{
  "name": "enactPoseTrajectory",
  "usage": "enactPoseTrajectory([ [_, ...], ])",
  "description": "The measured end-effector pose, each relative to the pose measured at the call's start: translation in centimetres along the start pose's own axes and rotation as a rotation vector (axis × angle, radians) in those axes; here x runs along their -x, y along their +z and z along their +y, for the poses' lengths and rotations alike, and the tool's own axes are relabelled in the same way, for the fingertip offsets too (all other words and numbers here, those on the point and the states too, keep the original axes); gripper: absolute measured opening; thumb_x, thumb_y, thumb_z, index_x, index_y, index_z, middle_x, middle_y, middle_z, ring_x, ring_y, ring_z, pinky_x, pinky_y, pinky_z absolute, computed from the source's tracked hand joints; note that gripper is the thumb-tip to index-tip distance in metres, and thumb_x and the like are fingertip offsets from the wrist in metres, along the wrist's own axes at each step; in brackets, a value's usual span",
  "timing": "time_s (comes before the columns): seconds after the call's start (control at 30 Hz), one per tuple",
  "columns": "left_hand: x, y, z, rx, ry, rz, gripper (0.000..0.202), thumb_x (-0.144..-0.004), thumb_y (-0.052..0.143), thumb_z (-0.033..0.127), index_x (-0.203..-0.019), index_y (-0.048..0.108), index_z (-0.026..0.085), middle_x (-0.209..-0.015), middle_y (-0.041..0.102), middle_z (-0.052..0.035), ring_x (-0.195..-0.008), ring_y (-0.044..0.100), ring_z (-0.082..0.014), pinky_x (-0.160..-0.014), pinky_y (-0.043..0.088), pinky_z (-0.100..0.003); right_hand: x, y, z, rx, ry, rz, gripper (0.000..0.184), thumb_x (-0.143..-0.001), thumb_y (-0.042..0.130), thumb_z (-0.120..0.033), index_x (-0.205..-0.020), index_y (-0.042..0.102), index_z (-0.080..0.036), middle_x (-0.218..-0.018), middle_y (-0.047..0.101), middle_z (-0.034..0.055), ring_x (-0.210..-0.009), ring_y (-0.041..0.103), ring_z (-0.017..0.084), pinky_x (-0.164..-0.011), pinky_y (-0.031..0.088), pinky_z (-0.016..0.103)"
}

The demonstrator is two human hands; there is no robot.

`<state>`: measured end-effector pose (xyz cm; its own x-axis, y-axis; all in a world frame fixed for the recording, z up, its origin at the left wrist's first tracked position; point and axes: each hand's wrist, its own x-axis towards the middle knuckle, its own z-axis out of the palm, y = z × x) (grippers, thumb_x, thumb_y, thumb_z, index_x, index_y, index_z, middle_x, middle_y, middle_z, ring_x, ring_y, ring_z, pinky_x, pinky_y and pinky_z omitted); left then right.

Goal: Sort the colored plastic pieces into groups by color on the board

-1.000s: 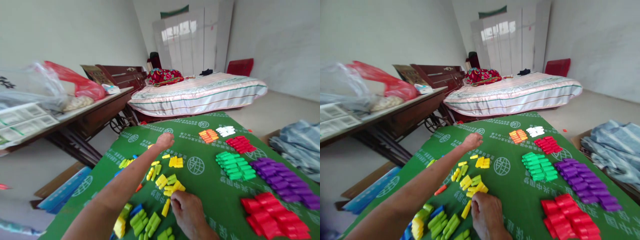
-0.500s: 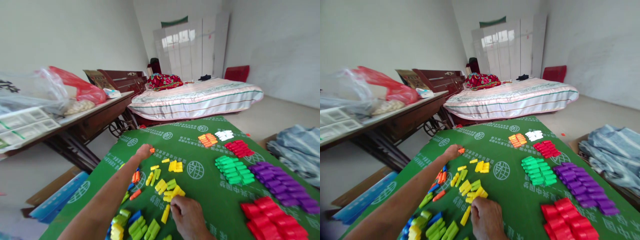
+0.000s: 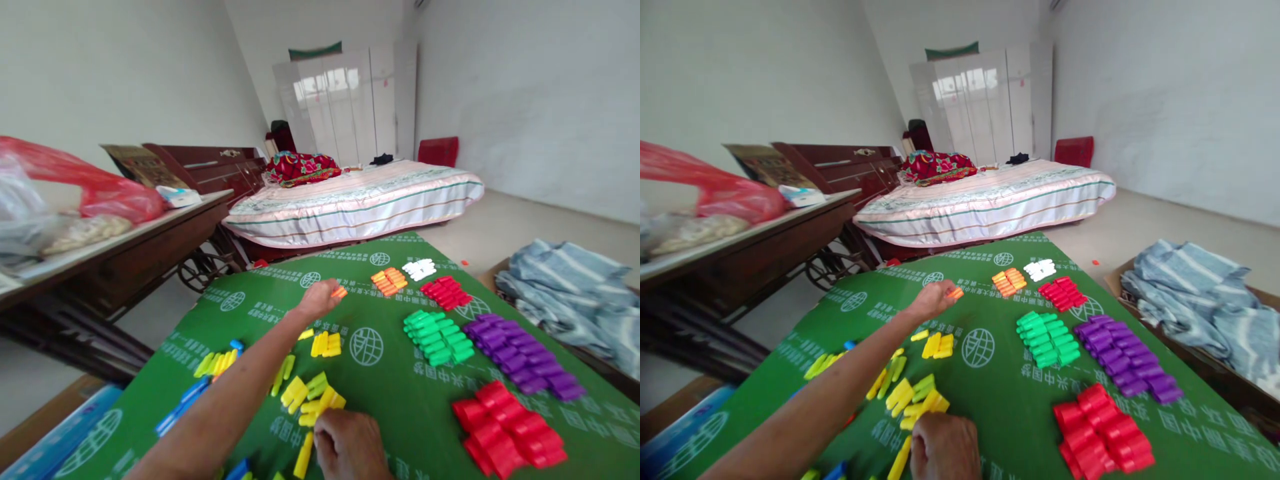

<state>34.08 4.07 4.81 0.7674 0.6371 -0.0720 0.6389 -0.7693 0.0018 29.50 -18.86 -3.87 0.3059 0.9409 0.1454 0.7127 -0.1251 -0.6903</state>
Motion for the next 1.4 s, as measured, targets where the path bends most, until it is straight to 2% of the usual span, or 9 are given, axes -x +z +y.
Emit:
enactPoseTrajectory([
  [0.17, -3.4, 0.1, 7.0, 0.0, 0.104, 0.033, 0.031, -0.087, 0.053, 0.038, -0.108, 0.057, 0.016, -0.105, 0.061, -0.007, -0.092, 0.06, -0.0184, -0.082, 0.051, -0.04, -0.2, 0.9, 0.4, -0.023, -0.008, 0.008, 0.014, -0.075, 0.054, -0.016, -0.074, 0.064, -0.026, -0.072, 0.071, -0.0037, -0.066, 0.066, 0.014, -0.058, 0.039, 0.021],
  [0.23, -4.4, 0.3, 8.9, -0.014, 0.111, 0.04, 0.032, -0.087, 0.054, 0.038, -0.11, 0.056, 0.016, -0.108, 0.06, -0.0075, -0.095, 0.059, -0.0191, -0.083, 0.051, -0.041, -0.3, 1.4, 0.8, -0.042, -0.021, 0.003, 0.015, -0.074, 0.053, -0.016, -0.075, 0.064, -0.027, -0.073, 0.071, -0.0039, -0.066, 0.067, 0.014, -0.056, 0.039, 0.021],
  [0.33, -5.7, 0.8, 10.4, -0.043, 0.108, 0.05, 0.032, -0.087, 0.054, 0.037, -0.11, 0.056, 0.016, -0.109, 0.06, -0.0078, -0.096, 0.059, -0.0195, -0.084, 0.051, -0.041, -0.6, 2.4, 1.3, -0.022, -0.028, -0.007, 0.013, -0.072, 0.055, -0.017, -0.074, 0.063, -0.027, -0.072, 0.071, -0.0037, -0.065, 0.067, 0.016, -0.055, 0.039, 0.023],
  [0.5, -6.9, 1.6, 10.9, -0.102, 0.104, 0.064, 0.032, -0.086, 0.055, 0.036, -0.111, 0.056, 0.016, -0.111, 0.06, -0.0082, -0.098, 0.059, -0.0198, -0.085, 0.051, -0.042, -0.8, 4.0, 1.8, -0.003, -0.061, -0.028, 0.01, -0.071, 0.056, -0.021, -0.075, 0.063, -0.027, -0.073, 0.071, -0.0036, -0.064, 0.067, 0.017, -0.054, 0.041, 0.024],
  [0.97, -8.1, 3.6, 11.0, -0.199, 0.161, 0.156, 0.031, -0.086, 0.056, 0.036, -0.108, 0.057, 0.015, -0.111, 0.06, -0.0083, -0.1, 0.058, -0.0207, -0.086, 0.05, -0.044, -1.2, 4.8, 2.6, 0.072, -0.129, -0.044, 0.01, -0.071, 0.054, -0.024, -0.077, 0.062, -0.024, -0.074, 0.072, -0.0005, -0.065, 0.067, 0.016, -0.055, 0.046, 0.02],
  [1.2, -8.0, 3.8, 10.7, -0.175, 0.143, 0.166, 0.03, -0.086, 0.056, 0.036, -0.107, 0.058, 0.014, -0.11, 0.06, -0.0081, -0.1, 0.058, -0.0208, -0.087, 0.049, -0.044, -1.1, 4.7, 2.5, 0.072, -0.124, -0.033, 0.009, -0.074, 0.053, -0.028, -0.076, 0.061, -0.025, -0.071, 0.071, -0.0005, -0.064, 0.067, 0.017, -0.056, 0.048, 0.021],
  [1.4, -7.4, 3.3, 10.5, -0.078, 0.125, 0.182, 0.028, -0.086, 0.056, 0.035, -0.104, 0.059, 0.014, -0.11, 0.06, -0.0079, -0.103, 0.057, -0.0212, -0.09, 0.048, -0.045, -1.1, 4.3, 2.5, 0.066, -0.115, -0.039, 0.011, -0.074, 0.052, -0.027, -0.077, 0.063, -0.027, -0.073, 0.071, -0.0009, -0.063, 0.067, 0.017, -0.055, 0.049, 0.021],
])
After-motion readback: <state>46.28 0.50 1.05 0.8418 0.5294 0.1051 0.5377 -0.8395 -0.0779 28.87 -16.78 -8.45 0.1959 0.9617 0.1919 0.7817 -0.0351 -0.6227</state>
